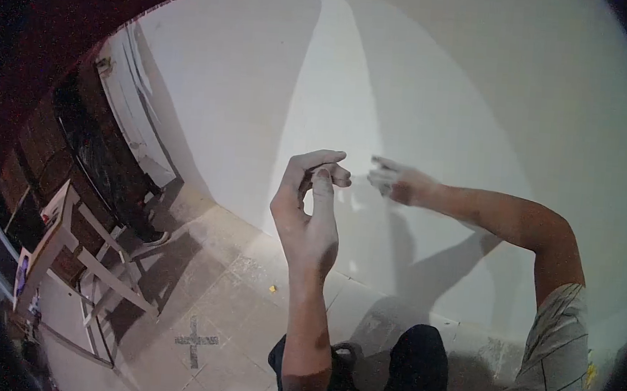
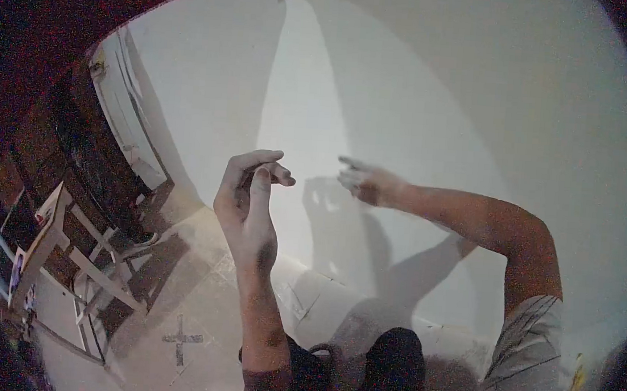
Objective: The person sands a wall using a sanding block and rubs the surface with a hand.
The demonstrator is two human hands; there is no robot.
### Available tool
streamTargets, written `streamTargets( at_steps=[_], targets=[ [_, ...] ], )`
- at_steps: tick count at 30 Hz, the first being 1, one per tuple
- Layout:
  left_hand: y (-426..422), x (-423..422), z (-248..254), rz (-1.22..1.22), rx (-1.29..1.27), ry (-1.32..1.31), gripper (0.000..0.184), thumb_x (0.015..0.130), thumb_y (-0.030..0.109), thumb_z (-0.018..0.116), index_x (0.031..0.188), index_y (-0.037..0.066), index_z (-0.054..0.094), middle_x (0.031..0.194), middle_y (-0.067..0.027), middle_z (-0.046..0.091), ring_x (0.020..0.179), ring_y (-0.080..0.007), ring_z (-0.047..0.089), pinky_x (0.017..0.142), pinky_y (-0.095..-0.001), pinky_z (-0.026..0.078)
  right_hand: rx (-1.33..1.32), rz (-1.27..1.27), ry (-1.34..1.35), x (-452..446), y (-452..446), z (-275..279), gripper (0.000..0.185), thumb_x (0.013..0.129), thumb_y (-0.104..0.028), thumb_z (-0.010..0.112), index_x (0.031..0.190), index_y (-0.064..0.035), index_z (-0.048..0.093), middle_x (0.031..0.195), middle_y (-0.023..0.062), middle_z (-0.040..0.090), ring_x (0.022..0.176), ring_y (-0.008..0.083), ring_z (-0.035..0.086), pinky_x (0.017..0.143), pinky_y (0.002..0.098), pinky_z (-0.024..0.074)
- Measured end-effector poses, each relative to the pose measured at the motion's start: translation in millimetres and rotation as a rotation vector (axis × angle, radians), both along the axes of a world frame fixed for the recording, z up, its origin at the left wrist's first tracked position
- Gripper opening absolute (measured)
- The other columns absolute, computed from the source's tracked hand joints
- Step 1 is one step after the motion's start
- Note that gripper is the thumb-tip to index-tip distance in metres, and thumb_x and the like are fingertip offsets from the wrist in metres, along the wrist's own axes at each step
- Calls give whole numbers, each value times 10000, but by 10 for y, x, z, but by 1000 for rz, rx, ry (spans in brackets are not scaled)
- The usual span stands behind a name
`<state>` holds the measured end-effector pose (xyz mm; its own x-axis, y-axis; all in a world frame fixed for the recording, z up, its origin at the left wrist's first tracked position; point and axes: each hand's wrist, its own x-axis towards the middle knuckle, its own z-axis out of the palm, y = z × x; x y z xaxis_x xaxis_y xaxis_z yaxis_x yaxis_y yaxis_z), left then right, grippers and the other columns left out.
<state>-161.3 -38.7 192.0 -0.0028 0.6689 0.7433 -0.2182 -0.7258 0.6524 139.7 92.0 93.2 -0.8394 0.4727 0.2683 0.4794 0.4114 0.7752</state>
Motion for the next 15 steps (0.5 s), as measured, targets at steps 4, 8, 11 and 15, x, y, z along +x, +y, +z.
streamTargets(
  at_steps=[4,8,11,15],
  targets=[
    [11,-4,40,55,47,72,199,1036,50,505,1097,-43,670,879,-104,667,852,-180,649,849,-343,527,-2,-115,255,234,-209,1250,318,968,-206,637,1263,-90,663,1218,20,696,1198,184,630,1202,474,352],
    [155,-47,48,98,79,37,207,1048,62,501,1099,-41,673,868,-90,666,846,-168,642,858,-324,507,398,-316,813,352,-442,3282,422,1046,-360,620,1379,-101,622,1278,105,703,1081,211,674,1014,435,516],
    [240,-141,7,97,119,41,205,1053,73,510,1097,-16,689,857,-72,671,845,-154,643,864,-323,505,783,-355,679,292,-652,3836,412,1061,-353,579,1381,-96,621,1342,103,668,1180,216,619,1089,473,431],
    [205,-296,34,164,111,32,201,1062,80,521,1087,-19,694,848,-63,670,841,-149,645,851,-325,502,1046,-409,464,285,-442,3406,407,1081,-343,523,1383,-88,619,1426,101,621,1313,222,546,1187,523,318]
  ],
)
